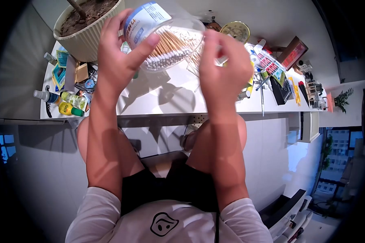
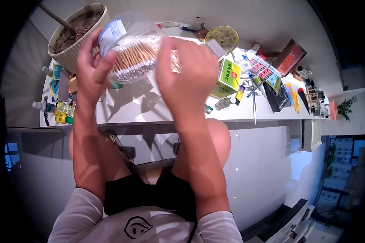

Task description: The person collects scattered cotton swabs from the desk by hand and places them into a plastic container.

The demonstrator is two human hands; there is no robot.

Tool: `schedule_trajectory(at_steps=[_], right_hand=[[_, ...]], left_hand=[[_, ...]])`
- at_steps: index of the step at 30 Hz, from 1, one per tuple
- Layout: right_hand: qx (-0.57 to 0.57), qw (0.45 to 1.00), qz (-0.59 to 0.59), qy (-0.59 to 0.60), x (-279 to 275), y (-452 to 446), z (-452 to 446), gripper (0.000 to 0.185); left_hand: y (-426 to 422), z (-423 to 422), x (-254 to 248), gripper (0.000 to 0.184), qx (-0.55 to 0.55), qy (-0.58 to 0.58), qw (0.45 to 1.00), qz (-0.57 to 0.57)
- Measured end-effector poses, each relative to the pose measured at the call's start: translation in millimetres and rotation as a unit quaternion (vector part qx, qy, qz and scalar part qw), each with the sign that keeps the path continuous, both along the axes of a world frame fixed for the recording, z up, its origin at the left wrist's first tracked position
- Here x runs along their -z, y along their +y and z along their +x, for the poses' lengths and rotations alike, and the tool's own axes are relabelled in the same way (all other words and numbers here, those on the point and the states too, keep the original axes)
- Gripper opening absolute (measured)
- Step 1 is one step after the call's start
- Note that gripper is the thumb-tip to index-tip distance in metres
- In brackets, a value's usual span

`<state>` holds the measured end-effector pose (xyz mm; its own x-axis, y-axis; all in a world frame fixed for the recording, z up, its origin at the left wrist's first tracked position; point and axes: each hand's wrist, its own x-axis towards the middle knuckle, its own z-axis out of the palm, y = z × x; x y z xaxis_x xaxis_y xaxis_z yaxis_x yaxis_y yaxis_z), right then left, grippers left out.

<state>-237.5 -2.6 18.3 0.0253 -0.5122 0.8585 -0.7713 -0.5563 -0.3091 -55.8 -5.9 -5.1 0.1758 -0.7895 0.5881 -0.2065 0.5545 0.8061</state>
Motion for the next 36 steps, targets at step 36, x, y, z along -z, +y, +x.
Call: schedule_trajectory(at_steps=[36], right_hand=[[-0.035,0.996,-0.080,-0.035,7,18,-31,0.011]], left_hand=[[-3,14,1,0.070,-0.040,0.028,0.999,-0.006]])
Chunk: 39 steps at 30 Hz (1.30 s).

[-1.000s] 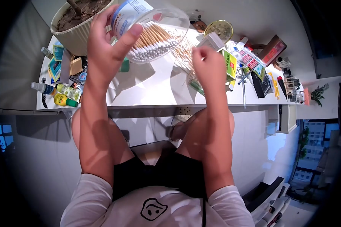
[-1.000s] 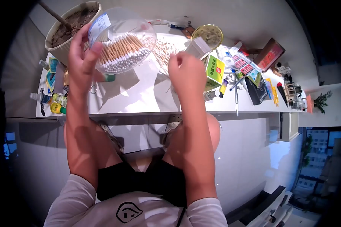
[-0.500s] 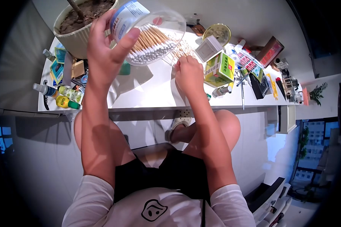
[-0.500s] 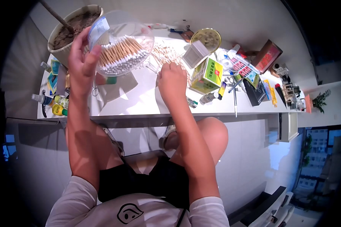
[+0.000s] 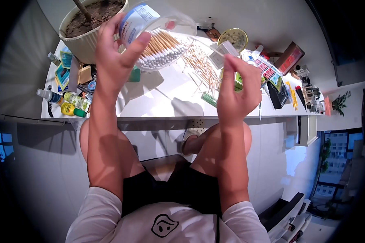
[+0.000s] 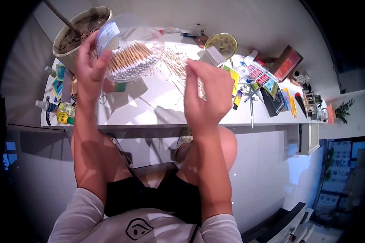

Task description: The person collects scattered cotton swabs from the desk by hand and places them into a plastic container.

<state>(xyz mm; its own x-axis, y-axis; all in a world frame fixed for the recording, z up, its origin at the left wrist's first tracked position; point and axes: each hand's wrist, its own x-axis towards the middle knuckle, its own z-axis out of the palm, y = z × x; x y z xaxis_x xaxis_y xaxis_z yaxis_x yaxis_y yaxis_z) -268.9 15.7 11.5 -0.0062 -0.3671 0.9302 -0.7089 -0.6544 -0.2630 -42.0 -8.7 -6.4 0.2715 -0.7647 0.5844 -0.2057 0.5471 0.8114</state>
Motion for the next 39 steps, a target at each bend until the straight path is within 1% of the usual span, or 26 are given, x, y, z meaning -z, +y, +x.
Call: schedule_trajectory(at_steps=[1,2,4,5,8,9,10,12,13,14,16,17,18,19,20,22,26,28,29,31,32,34,35,37,38,39], right_hand=[[-0.022,0.999,-0.014,0.032,0,-1,1,0.016],[-0.022,0.999,-0.014,0.031,1,-1,4,0.016],[-0.009,0.992,0.020,0.124,3,-1,11,0.019],[0.004,0.991,0.031,0.133,6,-2,16,0.023],[0.004,0.985,0.058,0.160,9,-12,35,0.014],[-0.013,0.988,0.064,0.140,10,-15,41,0.009],[-0.013,0.988,0.066,0.138,8,-13,41,0.009],[-0.015,0.993,0.102,0.064,3,-7,38,0.007],[-0.003,0.997,0.071,0.019,5,-11,32,0.007],[-0.004,0.997,0.072,0.021,3,-11,24,0.007],[0.070,0.967,0.242,-0.033,0,-10,7,0.014],[0.069,0.967,0.242,-0.032,1,-11,1,0.014],[0.107,0.923,0.369,0.030,8,-14,-5,0.019],[0.144,0.857,0.486,0.091,17,-16,-9,0.024],[0.144,0.857,0.486,0.091,28,-19,-11,0.024],[0.170,0.759,0.580,0.244,51,-22,-17,0.030],[0.173,0.775,0.557,0.244,81,-27,-15,0.028],[0.157,0.801,0.518,0.255,88,-31,-14,0.024],[0.156,0.801,0.518,0.256,91,-30,-14,0.024],[0.112,0.842,0.485,0.210,91,-28,-13,0.021],[0.112,0.842,0.484,0.210,90,-28,-12,0.021],[0.090,0.866,0.461,0.172,83,-29,-6,0.019],[0.089,0.866,0.461,0.172,77,-30,-4,0.019],[0.136,0.903,0.397,0.092,54,-28,3,0.016],[0.136,0.903,0.397,0.092,42,-26,4,0.016],[0.094,0.940,0.324,0.049,29,-23,3,0.014]], left_hand=[[0,-1,1,0.070,0.005,-0.002,1.000,0.000],[-1,-1,1,0.071,0.012,-0.004,1.000,0.000],[1,-5,0,0.071,0.023,0.000,1.000,0.004],[2,-7,-1,0.071,0.033,0.007,0.999,0.009],[4,-11,-1,0.069,0.059,0.020,0.998,0.016],[5,-12,-2,0.069,0.060,0.018,0.998,0.017],[5,-12,-2,0.069,0.060,0.010,0.998,0.021],[5,-9,-2,0.069,0.058,0.001,0.998,0.025],[4,-6,-1,0.069,0.044,-0.009,0.999,0.020],[4,-4,-1,0.069,0.029,-0.019,0.999,0.015],[3,-3,-1,0.070,0.031,-0.006,0.999,0.012],[3,-2,-2,0.071,0.033,0.005,0.999,0.008],[4,-2,-3,0.071,0.032,0.005,0.999,0.008],[4,-1,-4,0.071,0.028,-0.004,1.000,0.005],[4,-1,-4,0.072,0.026,-0.012,1.000,0.002],[5,-3,-6,0.071,0.034,0.001,0.999,0.004],[5,-4,-4,0.069,0.035,0.030,0.999,-0.001],[5,-2,-5,0.068,0.032,0.017,0.999,0.001],[5,-1,-5,0.067,0.030,0.003,1.000,0.001],[5,-3,-4,0.067,0.032,0.010,0.999,-0.003],[4,-3,-4,0.068,0.033,0.017,0.999,-0.008],[4,-3,-5,0.068,0.032,0.012,0.999,-0.006],[4,-3,-5,0.068,0.031,0.005,0.999,-0.003],[5,-3,-6,0.069,0.032,0.005,0.999,0.000],[5,-3,-6,0.069,0.033,0.006,0.999,0.002],[4,-3,-5,0.069,0.033,0.006,0.999,0.002]])
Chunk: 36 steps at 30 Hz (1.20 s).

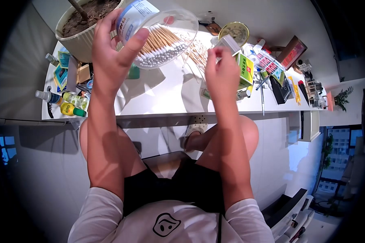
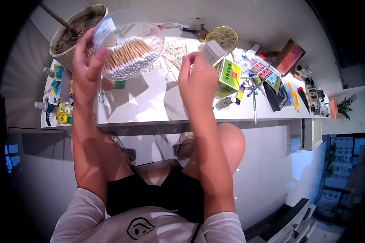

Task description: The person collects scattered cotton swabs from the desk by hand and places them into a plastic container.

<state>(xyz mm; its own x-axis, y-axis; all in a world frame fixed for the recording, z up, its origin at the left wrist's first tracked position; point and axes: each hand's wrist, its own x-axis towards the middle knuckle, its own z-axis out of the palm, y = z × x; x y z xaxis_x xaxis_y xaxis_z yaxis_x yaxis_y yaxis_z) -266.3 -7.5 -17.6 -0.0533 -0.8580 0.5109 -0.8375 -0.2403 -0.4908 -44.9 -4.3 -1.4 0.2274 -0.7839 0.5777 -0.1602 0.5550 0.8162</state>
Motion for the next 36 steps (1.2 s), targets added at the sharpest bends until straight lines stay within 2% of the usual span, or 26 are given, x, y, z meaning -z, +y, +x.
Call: schedule_trajectory(at_steps=[1,5,7,12,15,18,20,21,23,24,26,27,29,31,33,34,36], right_hand=[[-0.033,0.995,-0.083,-0.049,-10,4,0,0.012],[-0.103,0.981,-0.160,-0.031,-31,19,6,0.009],[-0.123,0.965,-0.220,0.075,-28,21,16,0.008],[-0.114,0.968,-0.201,0.096,-24,6,55,0.009],[-0.090,0.965,-0.229,0.087,-23,-2,64,0.009],[-0.096,0.963,-0.250,0.021,-29,4,54,0.011],[-0.049,0.973,-0.206,-0.086,-29,8,32,0.015],[-0.053,0.973,-0.206,-0.085,-26,6,21,0.015],[0.018,0.993,0.049,-0.106,-12,0,3,0.018],[0.020,0.993,0.048,-0.105,-1,-3,-1,0.018],[0.007,0.985,0.159,0.066,23,-9,-10,0.018],[0.009,0.985,0.156,0.067,35,-9,-13,0.018],[-0.001,0.968,0.183,0.172,60,-10,-8,0.018],[-0.009,0.971,0.169,0.169,73,-12,-3,0.019],[-0.009,0.962,0.073,0.264,74,-10,1,0.018],[-0.011,0.962,0.073,0.264,68,-9,2,0.018],[0.010,0.981,0.062,0.182,42,-5,0,0.014]], left_hand=[[-1,0,2,0.069,-0.006,-0.002,1.000,-0.006],[-1,-4,2,0.066,-0.001,-0.010,1.000,-0.003],[0,-8,0,0.064,-0.006,-0.029,1.000,-0.006],[0,-13,2,0.062,-0.002,-0.048,0.999,-0.018],[-1,-11,4,0.062,-0.006,-0.043,0.999,-0.016],[0,-6,3,0.063,-0.001,-0.029,1.000,-0.003],[3,-2,1,0.065,-0.010,-0.079,0.997,0.021],[2,1,3,0.065,-0.012,-0.077,0.997,0.021],[-1,5,8,0.064,0.021,-0.009,1.000,0.019],[0,3,7,0.064,0.023,-0.008,1.000,0.019],[1,-1,1,0.064,-0.022,-0.053,0.998,0.013],[0,-1,2,0.064,-0.020,-0.053,0.998,0.010],[-4,2,5,0.068,-0.019,-0.009,1.000,-0.007],[0,0,2,0.065,-0.019,-0.016,1.000,0.001],[1,1,3,0.062,-0.020,-0.023,0.999,0.010],[-1,4,5,0.062,-0.004,-0.011,1.000,0.009],[-2,6,7,0.062,0.011,0.002,1.000,0.008]])
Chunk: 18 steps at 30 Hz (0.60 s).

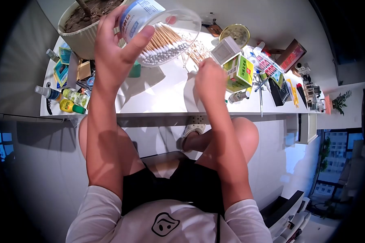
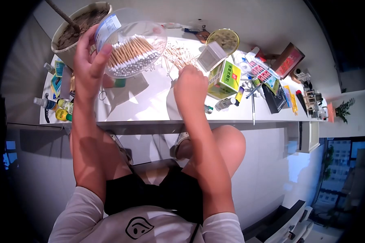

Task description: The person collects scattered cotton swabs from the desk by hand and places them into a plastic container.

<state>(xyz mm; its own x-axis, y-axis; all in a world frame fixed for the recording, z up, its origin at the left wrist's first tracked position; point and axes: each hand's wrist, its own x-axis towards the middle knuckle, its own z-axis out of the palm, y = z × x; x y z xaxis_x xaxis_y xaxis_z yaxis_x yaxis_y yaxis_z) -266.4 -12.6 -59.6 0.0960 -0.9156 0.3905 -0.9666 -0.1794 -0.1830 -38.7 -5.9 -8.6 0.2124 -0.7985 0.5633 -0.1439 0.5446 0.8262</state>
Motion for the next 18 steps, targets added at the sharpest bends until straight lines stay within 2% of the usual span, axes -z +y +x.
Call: schedule_trajectory(at_steps=[1,2,3,5,7,9,13,14,15,18], right_hand=[[-0.001,1.000,-0.001,0.001,-14,3,-2,0.014],[-0.042,0.987,-0.029,-0.153,-28,8,-3,0.011],[-0.083,0.948,-0.055,-0.303,-42,13,-2,0.008],[-0.112,0.940,-0.056,-0.318,-75,33,7,0.006],[-0.137,0.931,-0.057,-0.334,-80,38,13,0.005],[-0.166,0.926,-0.173,-0.293,-76,35,22,0.007],[-0.163,0.956,-0.191,-0.153,-77,18,44,0.007],[-0.173,0.947,-0.228,-0.147,-75,10,50,0.008],[-0.173,0.947,-0.229,-0.148,-76,10,51,0.008],[-0.144,0.904,-0.292,-0.278,-78,13,46,0.010]], left_hand=[[0,0,0,0.062,0.002,0.007,1.000,0.002],[-1,-1,0,0.063,0.004,0.013,1.000,0.004],[-1,-1,-1,0.063,0.002,0.014,1.000,0.004],[-2,-1,0,0.065,-0.021,-0.016,1.000,-0.007],[1,-6,-6,0.066,-0.019,-0.030,0.999,0.000],[2,-13,-9,0.068,-0.010,-0.046,0.999,0.008],[0,-19,-6,0.067,0.000,-0.008,1.000,-0.008],[0,-19,-5,0.066,0.002,-0.010,1.000,-0.008],[0,-19,-6,0.066,0.003,-0.011,1.000,-0.009],[3,-15,-7,0.067,-0.017,-0.019,1.000,-0.002]])
